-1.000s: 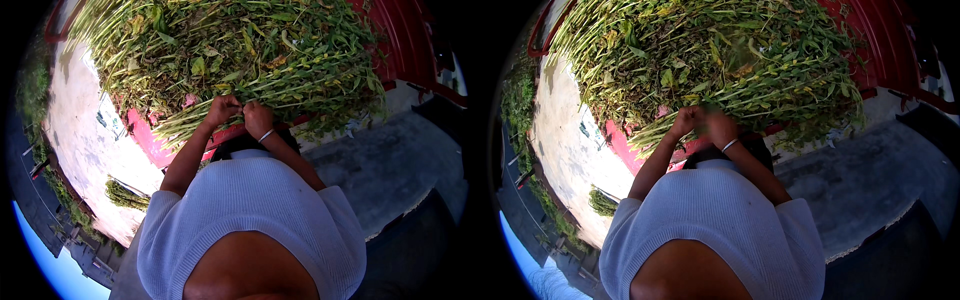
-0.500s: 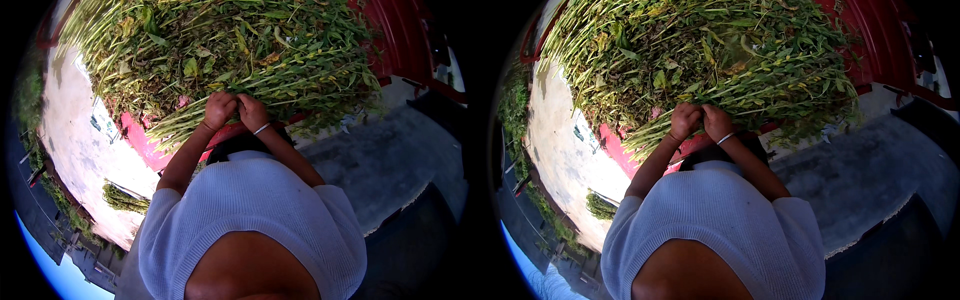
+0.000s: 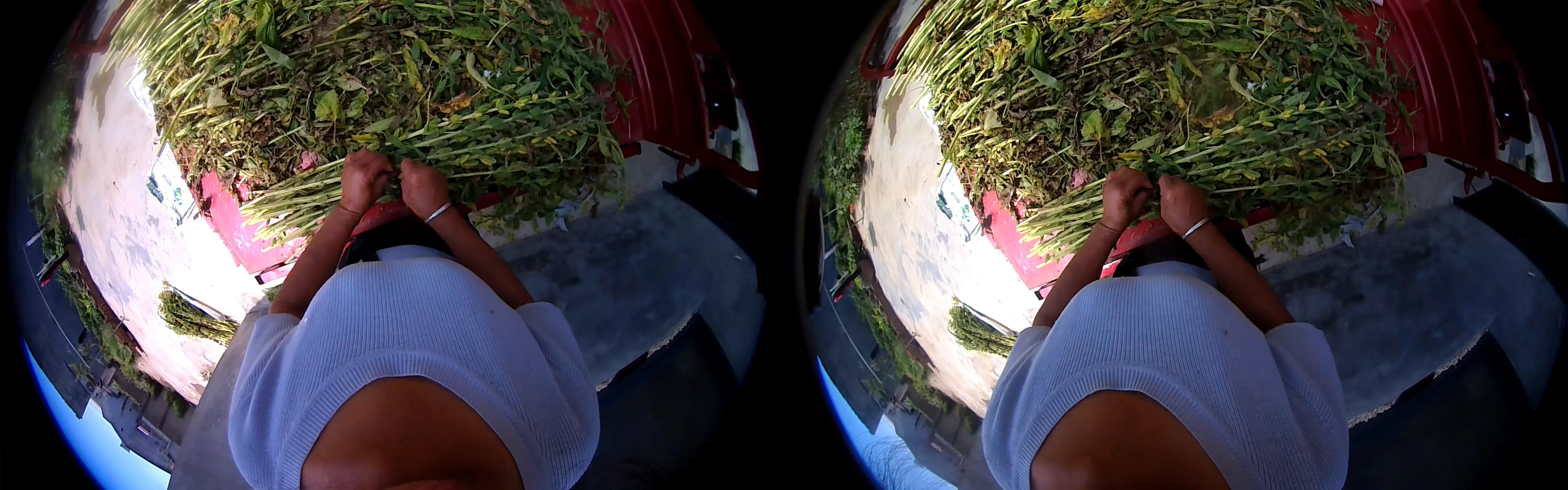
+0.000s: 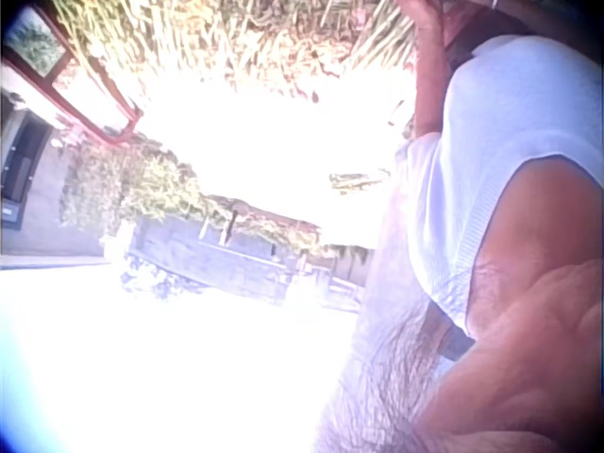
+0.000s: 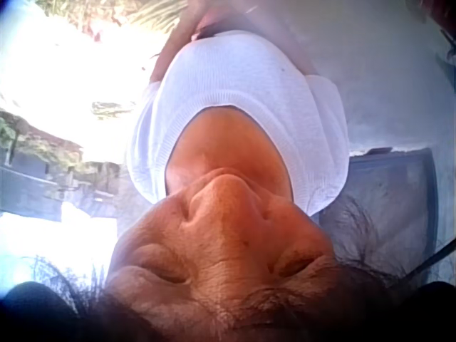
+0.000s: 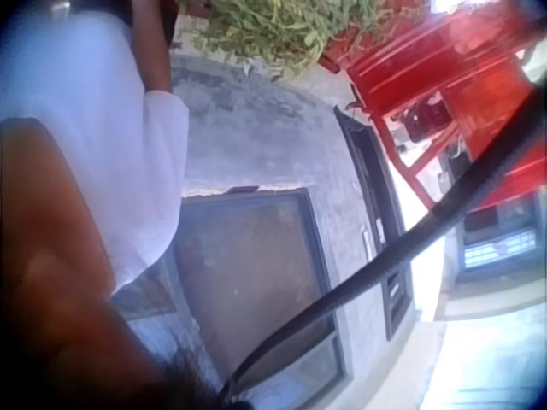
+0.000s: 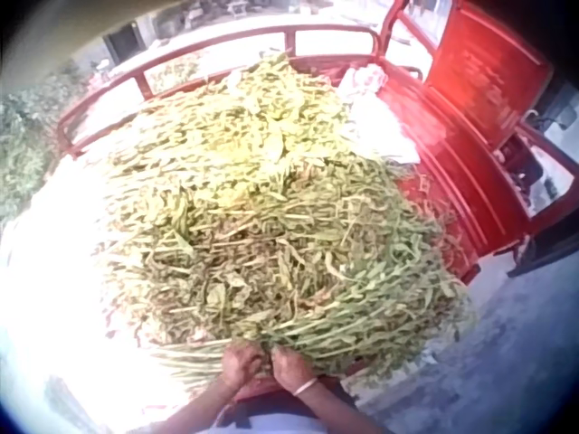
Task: The person stands at the back of a red three-wheeled vehicle and sorts through a large pile of green leafy plants. They pick up bundles of plants, inspect them, and place them on the ground or back into the vehicle. The person also handles a dark, dried material found within the pile.
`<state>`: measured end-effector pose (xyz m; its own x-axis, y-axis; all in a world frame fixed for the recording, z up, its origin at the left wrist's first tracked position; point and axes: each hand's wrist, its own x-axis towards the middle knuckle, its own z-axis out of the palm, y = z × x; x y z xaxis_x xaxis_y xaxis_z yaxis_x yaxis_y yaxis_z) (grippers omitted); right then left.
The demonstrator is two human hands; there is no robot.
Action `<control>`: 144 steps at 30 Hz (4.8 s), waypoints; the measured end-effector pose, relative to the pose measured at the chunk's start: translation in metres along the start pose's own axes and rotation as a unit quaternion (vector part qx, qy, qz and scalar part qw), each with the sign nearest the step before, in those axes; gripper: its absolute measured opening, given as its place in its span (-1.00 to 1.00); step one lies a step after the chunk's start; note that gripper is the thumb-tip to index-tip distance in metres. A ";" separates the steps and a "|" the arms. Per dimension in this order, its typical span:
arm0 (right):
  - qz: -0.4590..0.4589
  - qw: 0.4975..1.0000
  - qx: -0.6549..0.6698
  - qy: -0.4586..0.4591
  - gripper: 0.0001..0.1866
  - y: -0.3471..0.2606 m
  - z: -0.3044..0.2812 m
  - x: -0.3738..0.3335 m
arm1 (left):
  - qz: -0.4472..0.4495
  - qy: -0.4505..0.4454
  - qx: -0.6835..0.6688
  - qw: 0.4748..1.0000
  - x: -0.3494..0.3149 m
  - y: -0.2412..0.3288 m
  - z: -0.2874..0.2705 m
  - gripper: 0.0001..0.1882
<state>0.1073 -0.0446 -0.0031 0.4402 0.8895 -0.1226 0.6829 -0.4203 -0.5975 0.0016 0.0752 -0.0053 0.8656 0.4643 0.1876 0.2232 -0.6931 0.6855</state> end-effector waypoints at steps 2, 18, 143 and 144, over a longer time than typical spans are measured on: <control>0.004 0.998 -0.063 -0.021 -0.96 -0.004 -0.005 -0.008 | -0.031 -0.043 -0.024 0.998 0.003 -0.006 -0.004 -0.83; 0.197 0.943 0.169 -0.208 -0.52 0.056 0.007 -0.079 | -0.119 -0.208 0.074 0.968 0.018 -0.027 -0.021 0.09; 0.331 0.835 0.438 0.016 -0.74 0.156 -0.079 -0.037 | -0.321 -0.098 0.202 0.920 -0.030 -0.007 0.016 0.26; 0.366 0.801 0.473 0.007 -0.79 0.161 -0.059 -0.035 | -0.311 -0.099 0.196 0.925 -0.025 -0.003 0.015 0.26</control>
<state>0.2360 -0.1544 -0.0481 0.5316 0.4616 -0.7102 -0.5061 -0.4992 -0.7033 -0.0139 0.0575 -0.0227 0.5723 0.7568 -0.3159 0.8167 -0.4910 0.3033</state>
